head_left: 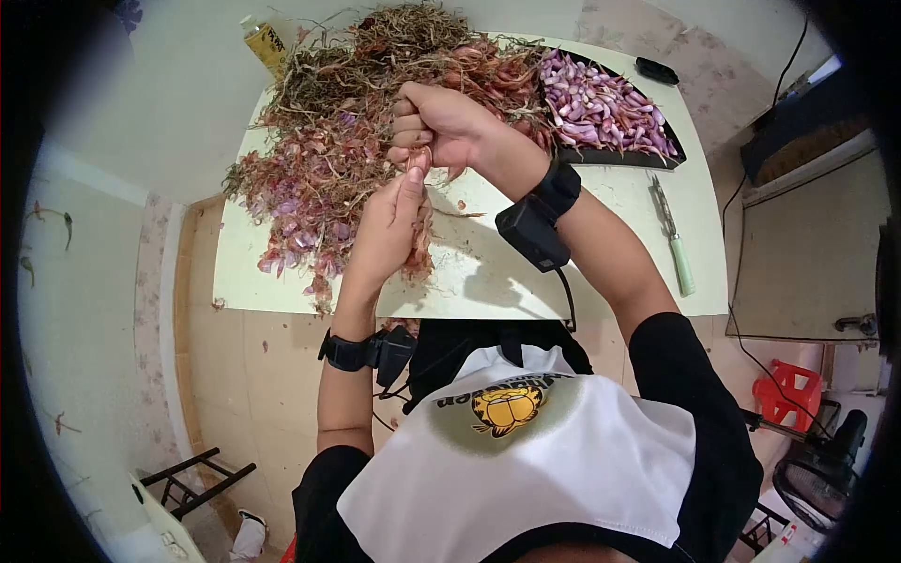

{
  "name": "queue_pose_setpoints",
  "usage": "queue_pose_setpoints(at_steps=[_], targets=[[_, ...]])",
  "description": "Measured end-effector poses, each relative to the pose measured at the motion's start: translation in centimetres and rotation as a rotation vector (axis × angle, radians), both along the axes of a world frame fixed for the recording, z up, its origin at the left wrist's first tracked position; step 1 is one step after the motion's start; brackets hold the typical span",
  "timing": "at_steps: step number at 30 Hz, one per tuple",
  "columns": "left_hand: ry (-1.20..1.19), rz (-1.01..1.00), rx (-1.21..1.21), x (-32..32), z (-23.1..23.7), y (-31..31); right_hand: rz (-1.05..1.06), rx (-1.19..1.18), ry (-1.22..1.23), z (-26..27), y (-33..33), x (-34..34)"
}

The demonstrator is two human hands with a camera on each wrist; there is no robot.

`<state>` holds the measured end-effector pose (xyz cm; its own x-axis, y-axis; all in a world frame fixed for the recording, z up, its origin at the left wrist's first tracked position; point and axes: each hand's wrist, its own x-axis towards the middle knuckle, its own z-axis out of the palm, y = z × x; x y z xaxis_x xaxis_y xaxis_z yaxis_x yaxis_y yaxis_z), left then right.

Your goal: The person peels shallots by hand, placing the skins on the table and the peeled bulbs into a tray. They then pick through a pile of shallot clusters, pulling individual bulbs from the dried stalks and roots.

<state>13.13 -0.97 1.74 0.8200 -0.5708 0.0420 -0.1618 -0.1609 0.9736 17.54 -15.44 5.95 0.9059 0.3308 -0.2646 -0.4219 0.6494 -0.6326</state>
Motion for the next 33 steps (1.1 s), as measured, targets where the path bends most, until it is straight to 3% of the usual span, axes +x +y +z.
queue_pose_setpoints(at_steps=[2, 4, 6, 7, 9, 10, 11, 13, 14, 16, 17, 18, 20, 22, 23, 24, 25, 26, 28, 30, 31, 32, 33], targets=[[0.078, 0.001, -0.084, -0.3, 1.0, 0.1, -0.003, 0.021, 0.023, 0.5, -0.3, 0.7], [0.157, -0.005, -0.17, -1.6, 1.3, 0.4, -0.289, 0.042, -0.115, 1.3, -2.0, 2.1], [0.359, 0.007, -0.282, -4.1, 1.0, 1.4, -0.149, 0.142, -0.614, -2.5, -12.1, 7.8], [0.239, -0.008, -0.266, -3.8, -0.5, 1.8, -0.154, 0.148, -0.615, -1.6, -11.0, 6.8], [0.223, 0.033, -0.162, -3.8, -1.8, 1.7, -0.371, -1.152, -0.662, -0.5, -9.0, 4.7], [0.199, 0.068, -0.075, -3.8, -1.9, 1.0, -0.386, -1.162, -0.649, -1.6, -9.0, 4.7], [0.188, 0.029, 0.086, -3.5, -2.0, 0.7, -0.278, -1.549, -0.809, -3.6, -9.4, 4.5], [0.224, -0.121, 0.222, -3.7, -1.1, -0.7, 0.158, -2.093, -0.857, -4.4, -10.2, 4.5], [0.165, -0.196, 0.287, -3.8, -1.5, -1.7, 0.461, -2.21, -0.75, -3.4, -10.4, 5.2], [0.048, -0.364, 0.517, -5.2, 1.8, -5.8, 0.438, -2.184, -0.599, -1.1, -10.8, 3.4], [-0.085, -0.465, 0.494, -5.4, 0.8, -8.0, 0.442, -2.185, -0.565, -0.7, -11.3, 2.9], [-0.193, -0.615, 0.625, -5.8, 1.2, -10.7, 0.367, -2.146, -0.602, -0.5, -11.9, 2.5], [-0.362, -0.714, 0.646, -6.6, 0.5, -16.3, 0.289, -2.11, -0.629, -1.4, -13.5, 2.1], [-0.392, -0.749, 0.654, -6.3, -0.6, -19.6, -0.106, -1.944, -1.165, -2.8, -14.9, 1.4], [-0.355, -0.78, 0.707, -6.0, -0.8, -20.8, -0.143, -1.949, -0.874, -3.1, -14.9, 0.7], [-0.314, -0.808, 0.759, -5.9, -1.2, -21.8, -0.143, -1.953, -0.87, -2.7, -15.1, 0.0], [-0.493, -0.761, 0.603, -5.3, -2.5, -21.3, -0.06, -1.936, -0.738, -2.2, -15.5, -0.7], [-0.493, -0.761, 0.603, -4.2, -3.5, -21.0, 0.021, -1.911, -0.607, -2.0, -15.9, -1.3], [0.216, -0.621, 0.477, -3.5, -1.4, -18.3, 0.023, -1.916, -0.624, -1.5, -16.2, -3.6], [0.293, -0.326, 0.225, -2.2, -2.5, -15.0, -0.008, -1.643, -0.524, -0.4, -15.5, -6.5], [0.279, -0.297, 0.23, -1.7, -2.8, -13.2, 0.033, -1.594, -0.463, -0.4, -14.9, -7.4], [0.429, -0.221, -0.065, -1.2, -3.0, -11.3, 0.078, -1.546, -0.406, -0.7, -14.2, -8.1], [0.566, -0.14, -0.368, -1.0, -2.9, -9.7, 0.077, -1.496, -0.51, -1.5, -13.3, -8.7]])
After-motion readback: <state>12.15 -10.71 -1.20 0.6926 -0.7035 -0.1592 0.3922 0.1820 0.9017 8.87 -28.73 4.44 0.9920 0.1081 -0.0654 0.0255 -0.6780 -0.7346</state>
